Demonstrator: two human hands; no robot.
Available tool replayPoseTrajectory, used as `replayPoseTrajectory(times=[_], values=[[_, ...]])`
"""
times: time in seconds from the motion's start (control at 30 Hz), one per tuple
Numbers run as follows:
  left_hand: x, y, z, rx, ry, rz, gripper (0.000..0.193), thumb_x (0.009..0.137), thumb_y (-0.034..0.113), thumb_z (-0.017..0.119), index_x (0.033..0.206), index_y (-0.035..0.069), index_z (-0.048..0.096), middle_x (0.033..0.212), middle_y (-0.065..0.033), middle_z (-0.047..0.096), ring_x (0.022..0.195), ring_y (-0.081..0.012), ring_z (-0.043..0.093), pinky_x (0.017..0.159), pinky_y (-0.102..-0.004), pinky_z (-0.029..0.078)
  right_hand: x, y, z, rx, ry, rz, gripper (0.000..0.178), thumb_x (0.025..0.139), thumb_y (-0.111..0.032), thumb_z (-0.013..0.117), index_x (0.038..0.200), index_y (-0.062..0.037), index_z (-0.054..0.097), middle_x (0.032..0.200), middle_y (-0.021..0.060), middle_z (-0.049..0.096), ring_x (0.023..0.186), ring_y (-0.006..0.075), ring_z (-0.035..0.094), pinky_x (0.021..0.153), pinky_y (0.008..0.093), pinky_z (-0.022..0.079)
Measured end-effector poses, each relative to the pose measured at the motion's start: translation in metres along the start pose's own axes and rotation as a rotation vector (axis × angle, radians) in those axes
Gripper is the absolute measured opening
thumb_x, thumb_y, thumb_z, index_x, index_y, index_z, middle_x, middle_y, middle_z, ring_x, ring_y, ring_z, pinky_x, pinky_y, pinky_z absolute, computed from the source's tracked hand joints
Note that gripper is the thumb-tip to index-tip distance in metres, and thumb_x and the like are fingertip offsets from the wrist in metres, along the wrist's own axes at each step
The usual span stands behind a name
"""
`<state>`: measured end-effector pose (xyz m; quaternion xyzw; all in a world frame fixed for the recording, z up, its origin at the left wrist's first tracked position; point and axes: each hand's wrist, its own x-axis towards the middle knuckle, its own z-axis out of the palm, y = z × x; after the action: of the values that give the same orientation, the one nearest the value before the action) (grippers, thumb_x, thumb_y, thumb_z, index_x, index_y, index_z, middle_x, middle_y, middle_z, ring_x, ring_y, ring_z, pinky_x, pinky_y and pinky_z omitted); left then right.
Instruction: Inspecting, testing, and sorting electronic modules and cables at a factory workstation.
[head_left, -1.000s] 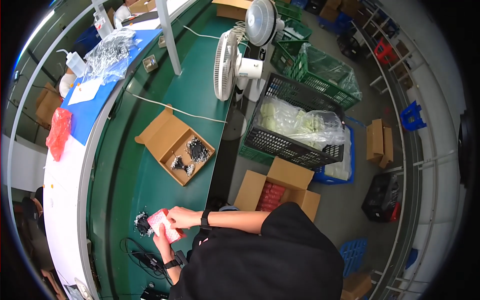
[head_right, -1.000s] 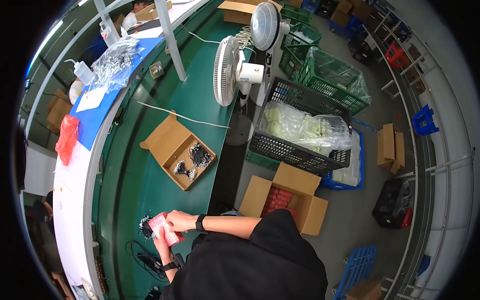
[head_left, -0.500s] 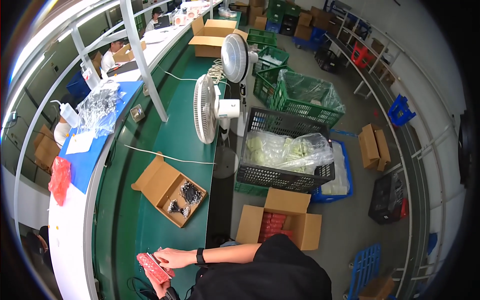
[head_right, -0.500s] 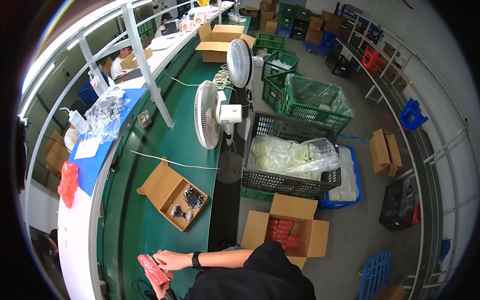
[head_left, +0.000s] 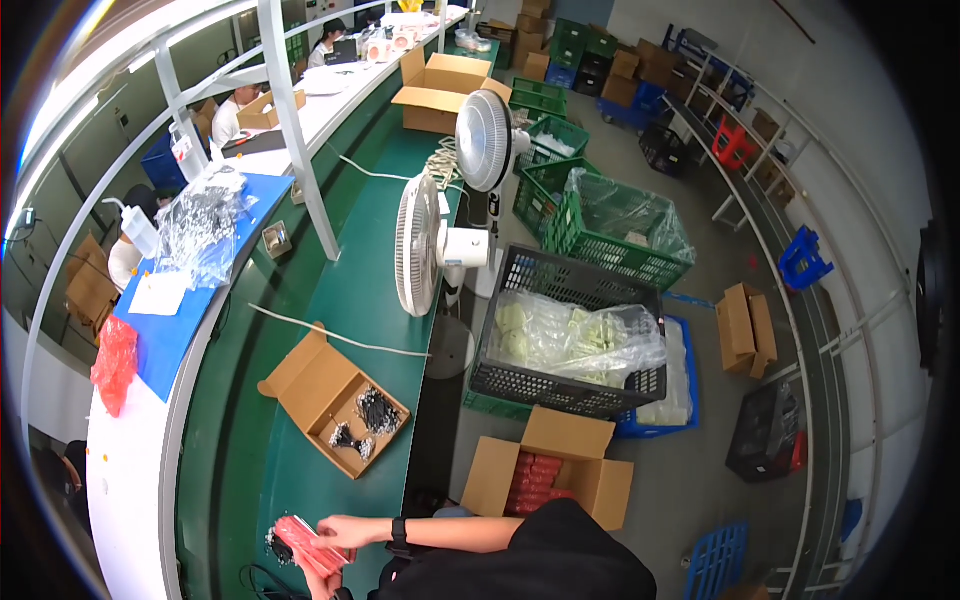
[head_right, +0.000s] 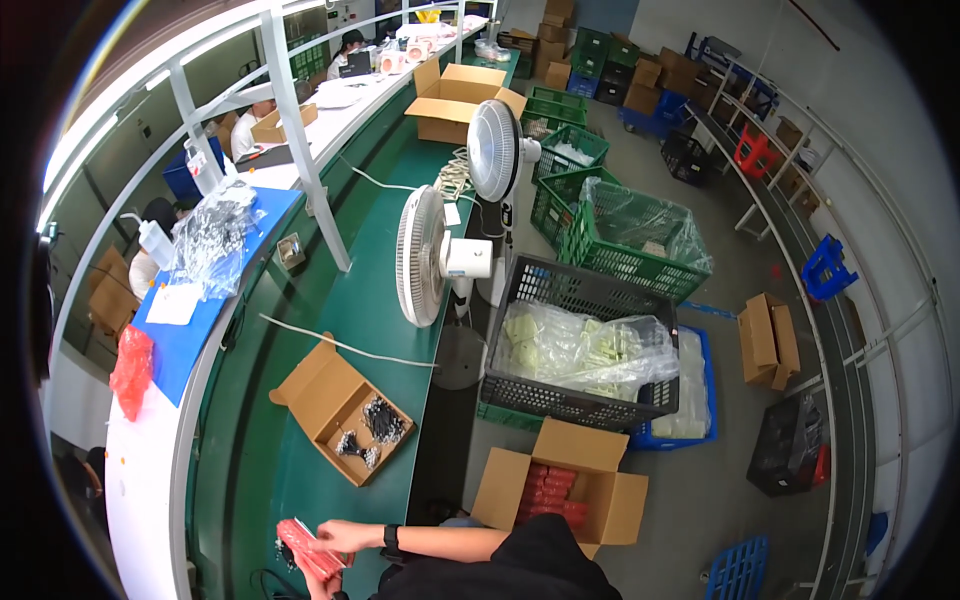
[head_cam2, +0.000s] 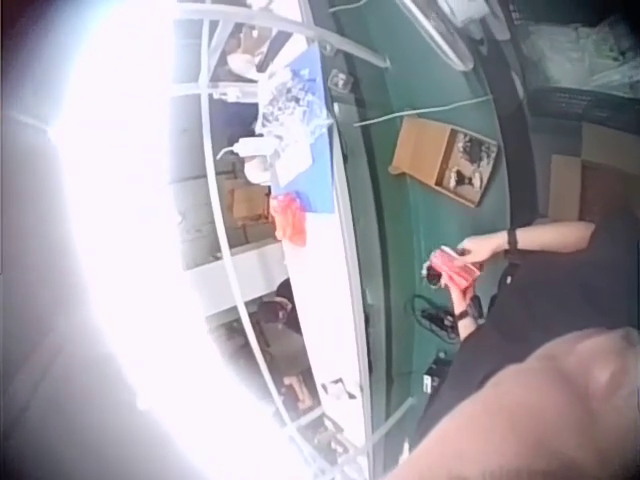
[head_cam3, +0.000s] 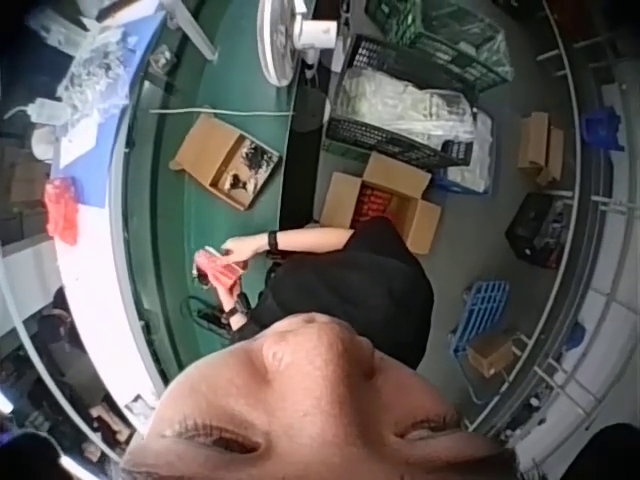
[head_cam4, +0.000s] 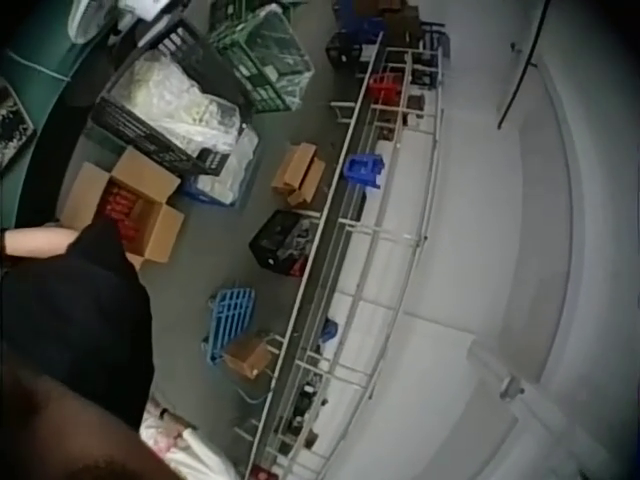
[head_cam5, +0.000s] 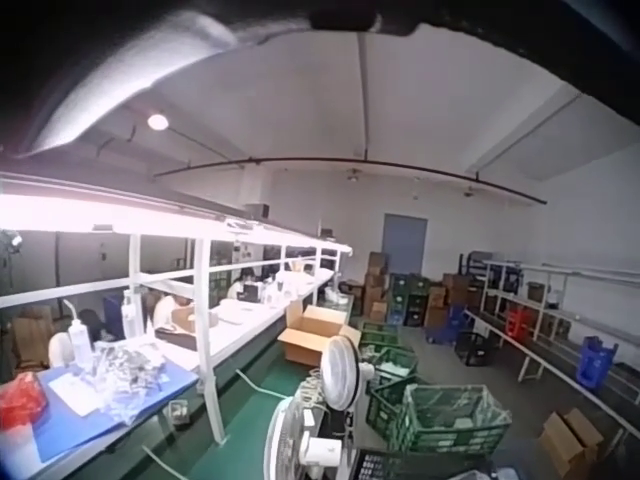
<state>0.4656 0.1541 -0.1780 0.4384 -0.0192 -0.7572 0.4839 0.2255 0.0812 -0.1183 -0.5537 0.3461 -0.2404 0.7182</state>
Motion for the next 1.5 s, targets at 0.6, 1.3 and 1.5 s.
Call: replayPoseTrajectory(times=[0.6, 1.3, 1.5], values=[[0.018, -0.018, 0.07, 0.525, 0.022, 0.288, 0.049, 0.103, 0.025, 0.061, 0.143, 0.0, 0.048, 0.132, -0.0102, 0.064, 0.115, -0.0177, 0.064, 0.101, -0.0357, 0.051, 0.016, 0.016, -0.032, 0.426, -0.175, 0.093, 0.024, 0.093, -0.004, 0.069, 0.101, -0.0072, 0.047, 0.074, 0.0089, 0.066, 0.056, 0.0144, 0.064, 0.046, 0.0273, 0.051], [-0.039, -0.057, 0.031, 0.133, 0.52, 0.58, 0.058, 0.098, 0.021, 0.065, 0.146, 0.002, 0.037, 0.137, -0.0129, 0.057, 0.123, -0.0232, 0.061, 0.1, -0.0392, 0.054, 0.021, -0.018, 0.023, -0.655, -0.12, -0.315, 0.067, 0.084, -0.017, 0.077, 0.139, 0.0012, 0.043, 0.131, 0.0258, 0.055, 0.123, 0.0416, 0.05, 0.107, 0.0476, 0.042], [-0.018, -0.064, 0.032, -0.111, 0.314, 0.487, 0.057, 0.104, 0.028, 0.061, 0.148, 0.005, 0.033, 0.143, -0.0123, 0.052, 0.125, -0.022, 0.059, 0.1, -0.0386, 0.054, 0.032, 0.043, 0.022, -0.491, -0.172, -0.104, 0.082, 0.083, -0.029, 0.082, 0.143, 0.0018, 0.036, 0.131, 0.0274, 0.056, 0.116, 0.0396, 0.058, 0.103, 0.0468, 0.048]])
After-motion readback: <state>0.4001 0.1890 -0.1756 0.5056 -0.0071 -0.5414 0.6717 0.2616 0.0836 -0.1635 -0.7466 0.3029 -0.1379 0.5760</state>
